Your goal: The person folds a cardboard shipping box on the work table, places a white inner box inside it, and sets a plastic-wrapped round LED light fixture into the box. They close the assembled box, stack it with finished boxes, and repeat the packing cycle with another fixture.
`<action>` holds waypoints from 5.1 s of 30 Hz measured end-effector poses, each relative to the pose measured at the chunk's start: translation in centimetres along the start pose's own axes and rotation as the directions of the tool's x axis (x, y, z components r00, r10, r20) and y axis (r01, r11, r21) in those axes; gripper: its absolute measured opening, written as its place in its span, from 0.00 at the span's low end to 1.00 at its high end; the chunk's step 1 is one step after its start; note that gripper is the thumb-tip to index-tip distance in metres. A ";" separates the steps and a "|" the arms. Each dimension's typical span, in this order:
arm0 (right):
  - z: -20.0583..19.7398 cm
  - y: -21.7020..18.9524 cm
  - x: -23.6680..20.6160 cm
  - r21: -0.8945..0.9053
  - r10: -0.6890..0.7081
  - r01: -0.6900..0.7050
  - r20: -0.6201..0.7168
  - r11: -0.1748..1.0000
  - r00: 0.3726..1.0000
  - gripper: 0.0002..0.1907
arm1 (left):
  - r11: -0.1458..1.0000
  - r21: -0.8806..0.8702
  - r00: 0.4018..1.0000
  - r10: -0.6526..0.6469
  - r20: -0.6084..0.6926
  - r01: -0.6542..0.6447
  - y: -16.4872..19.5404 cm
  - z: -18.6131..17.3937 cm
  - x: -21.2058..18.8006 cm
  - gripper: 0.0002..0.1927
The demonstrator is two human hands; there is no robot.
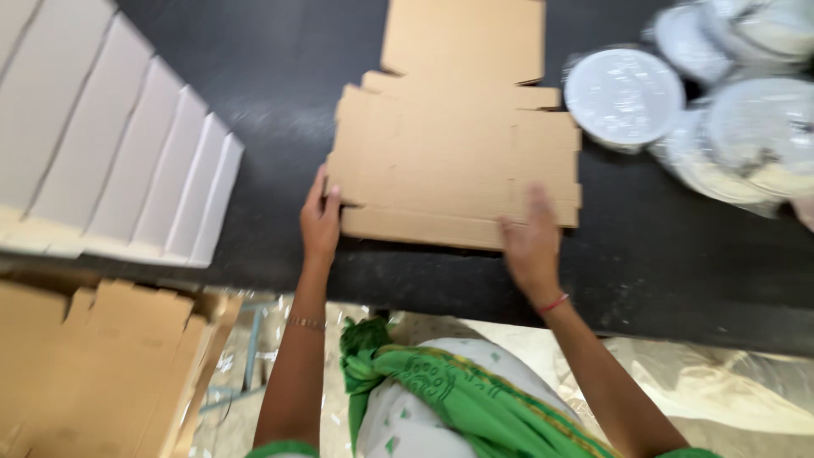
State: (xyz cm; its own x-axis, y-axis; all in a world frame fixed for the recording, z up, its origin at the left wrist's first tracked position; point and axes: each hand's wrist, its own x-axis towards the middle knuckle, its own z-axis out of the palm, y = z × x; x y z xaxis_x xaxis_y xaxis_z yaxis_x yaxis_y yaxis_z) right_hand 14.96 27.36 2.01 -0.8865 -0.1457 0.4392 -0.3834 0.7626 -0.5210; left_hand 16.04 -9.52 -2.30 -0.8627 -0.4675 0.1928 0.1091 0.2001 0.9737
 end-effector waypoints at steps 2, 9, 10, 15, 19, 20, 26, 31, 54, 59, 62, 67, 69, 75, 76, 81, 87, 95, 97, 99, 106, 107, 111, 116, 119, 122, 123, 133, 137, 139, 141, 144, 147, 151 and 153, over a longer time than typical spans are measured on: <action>-1.1 5.6 0.3 -0.083 0.119 -0.129 -0.118 0.988 0.986 0.39 | 0.980 0.183 0.995 0.093 -0.042 -0.084 1.0 0.7 -0.9 0.26; -1.9 8.7 0.2 0.250 0.457 -0.445 0.015 0.860 0.889 0.34 | 0.766 0.599 0.936 0.344 -0.076 -0.233 4.3 1.8 -1.4 0.25; -2.7 8.1 0.5 0.324 0.474 -0.453 0.013 0.831 0.880 0.32 | 0.920 0.345 0.966 0.237 -0.107 -0.187 4.8 1.9 -1.1 0.25; -6.2 6.4 2.1 0.920 0.483 -0.344 0.218 0.187 0.848 0.25 | 0.889 -0.456 0.993 -0.082 -0.080 0.036 7.6 0.1 0.4 0.24; -4.8 6.5 2.8 0.877 0.492 -0.457 0.466 -0.148 0.735 0.23 | 0.655 -0.645 0.914 -0.348 0.208 0.395 7.8 -0.3 -0.3 0.30; -4.0 6.5 3.0 0.868 0.499 -0.465 0.486 -0.177 0.717 0.23 | 0.591 -0.643 0.868 -0.409 0.281 0.487 7.4 0.5 -0.5 0.30; -0.8 5.2 4.2 0.877 0.509 -0.476 0.383 0.061 0.771 0.28 | 0.950 -0.222 0.950 -0.154 0.273 0.218 5.1 4.8 0.5 0.35; 5.5 0.4 4.3 0.235 0.099 -0.117 0.086 0.965 0.991 0.39 | 0.780 0.465 0.867 0.192 0.459 -0.419 5.4 12.3 -2.5 0.43; 5.3 1.9 17.5 0.857 0.568 -0.513 0.395 0.055 0.722 0.26 | 0.824 -0.344 0.892 -0.405 0.201 0.451 4.2 14.2 14.0 0.34; 7.1 1.6 15.9 0.842 0.538 -0.405 0.170 0.355 0.826 0.41 | 0.934 0.348 0.993 0.046 0.109 -0.081 3.3 13.8 11.8 0.29; 8.6 2.2 15.6 0.503 0.405 -0.366 0.036 0.783 0.914 0.34 | 0.835 0.522 0.981 0.097 0.168 -0.172 3.0 14.0 11.2 0.25; 9.1 2.6 15.2 -0.182 0.123 -0.118 0.018 0.976 0.992 0.22 | 0.560 0.683 0.883 0.294 0.365 -0.469 3.0 14.1 11.4 0.23; 8.8 2.3 15.6 -0.344 0.084 -0.048 0.091 0.938 0.992 0.20 | 0.541 0.649 0.845 0.351 0.403 -0.534 3.2 14.2 11.9 0.21; 8.0 2.5 19.7 -0.106 -0.012 0.026 0.136 0.994 0.991 0.15 | 0.753 0.509 0.884 0.205 0.420 -0.417 3.2 14.0 15.6 0.16; 7.8 2.9 20.3 -0.024 0.038 -0.034 0.170 0.999 0.985 0.17 | 0.797 0.486 0.902 0.165 0.398 -0.360 3.0 13.9 16.4 0.17; 6.5 5.0 21.8 0.520 0.267 -0.402 0.316 0.754 0.910 0.28 | 0.957 0.270 0.913 -0.018 0.407 -0.102 2.0 12.4 20.8 0.27; 4.4 6.0 18.1 0.602 0.347 -0.435 0.264 0.669 0.900 0.25 | 0.963 -0.060 0.868 -0.208 0.450 0.262 3.1 9.2 19.0 0.26; -3.1 -1.3 -0.6 0.675 0.613 -0.419 -0.062 0.607 0.788 0.26 | 0.975 0.006 0.970 0.222 -0.097 -0.222 7.2 -0.7 -0.3 0.07; -2.9 -4.7 -3.8 0.520 0.390 -0.275 -0.124 0.809 0.913 0.22 | 0.853 0.088 0.854 0.501 0.140 -0.515 8.2 -0.6 -4.3 0.09; -2.2 -7.3 -4.7 0.227 0.061 -0.063 0.018 0.972 0.998 0.16 | 0.851 0.199 0.721 0.262 0.641 -0.486 8.9 0.2 -6.8 0.30; -3.5 -11.7 -3.0 -0.074 0.007 0.004 0.145 0.997 0.989 0.17 | 0.710 0.336 0.702 0.307 0.643 -0.619 8.7 1.6 -5.5 0.30; -3.4 -12.2 -2.9 -0.072 -0.063 0.075 0.150 0.995 0.987 0.17 | 0.731 0.333 0.706 0.280 0.651 -0.596 8.8 1.6 -5.1 0.30; -1.4 -13.1 -2.5 -0.041 -0.220 0.239 0.264 0.970 0.939 0.23 | 0.818 0.396 0.778 0.096 0.621 -0.418 10.9 2.1 -4.3 0.25; 0.6 -10.1 0.5 -0.015 -0.184 0.199 0.308 0.980 0.933 0.20 | 0.817 0.287 0.768 0.266 0.582 -0.500 15.3 1.7 -3.3 0.25; 0.7 -7.7 2.8 0.023 -0.078 0.075 0.372 0.997 0.925 0.17 | 0.794 0.165 0.790 0.511 0.339 -0.585 15.8 0.7 -0.3 0.20; 0.6 -6.6 4.2 0.099 -0.054 0.017 0.389 0.995 0.920 0.13 | 0.947 -0.122 0.949 0.306 0.070 -0.297 12.8 1.6 6.6 0.24; 0.6 -6.5 4.4 0.096 -0.051 0.015 0.387 0.995 0.921 0.12 | 0.976 -0.131 0.974 0.192 0.119 -0.176 11.3 2.6 9.3 0.30; 1.2 -6.5 4.0 0.038 -0.050 0.039 0.369 0.999 0.928 0.14 | 0.974 -0.143 0.919 -0.111 0.379 0.176 2.2 12.2 19.3 0.49; 1.8 -6.6 3.7 0.002 -0.045 0.047 0.366 0.999 0.930 0.14 | 0.931 -0.094 0.897 -0.308 0.316 0.353 2.8 11.0 17.4 0.41; 1.9 -6.8 3.8 -0.004 -0.062 0.068 0.373 0.998 0.926 0.15 | 0.912 -0.202 0.896 -0.274 0.350 0.358 2.5 10.4 16.6 0.34; 1.8 -7.2 4.1 -0.045 -0.050 0.076 0.424 0.996 0.904 0.16 | 0.905 -0.302 0.908 -0.173 0.381 0.299 1.6 10.1 16.2 0.31; 1.2 -8.1 4.9 -0.081 -0.105 0.166 0.495 0.983 0.862 0.25 | 0.872 -0.458 0.924 0.018 0.381 0.171 0.0 10.5 16.0 0.29; 1.2 -9.1 5.7 -0.096 -0.111 0.221 0.636 0.971 0.763 0.41 | 0.846 -0.508 0.936 0.033 0.351 0.161 -0.6 10.5 15.7 0.27; 2.5 -10.1 6.5 0.011 -0.312 0.404 0.653 0.915 0.690 0.39 | 0.943 -0.298 0.891 0.003 0.453 0.148 -0.1 9.4 14.9 0.39; 3.5 -10.2 6.5 -0.007 -0.241 0.361 0.731 0.933 0.638 0.36 | 0.968 -0.198 0.865 -0.033 0.501 0.152 0.6 9.0 14.6 0.42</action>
State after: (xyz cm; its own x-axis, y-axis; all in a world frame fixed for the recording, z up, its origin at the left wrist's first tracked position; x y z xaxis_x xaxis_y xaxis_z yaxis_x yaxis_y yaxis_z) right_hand 12.19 16.43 7.64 -0.6626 -0.7377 -0.1296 -0.6754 0.6633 -0.3222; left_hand -0.96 -8.44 0.00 -0.9971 0.0203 0.0734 0.0724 -0.0478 0.9962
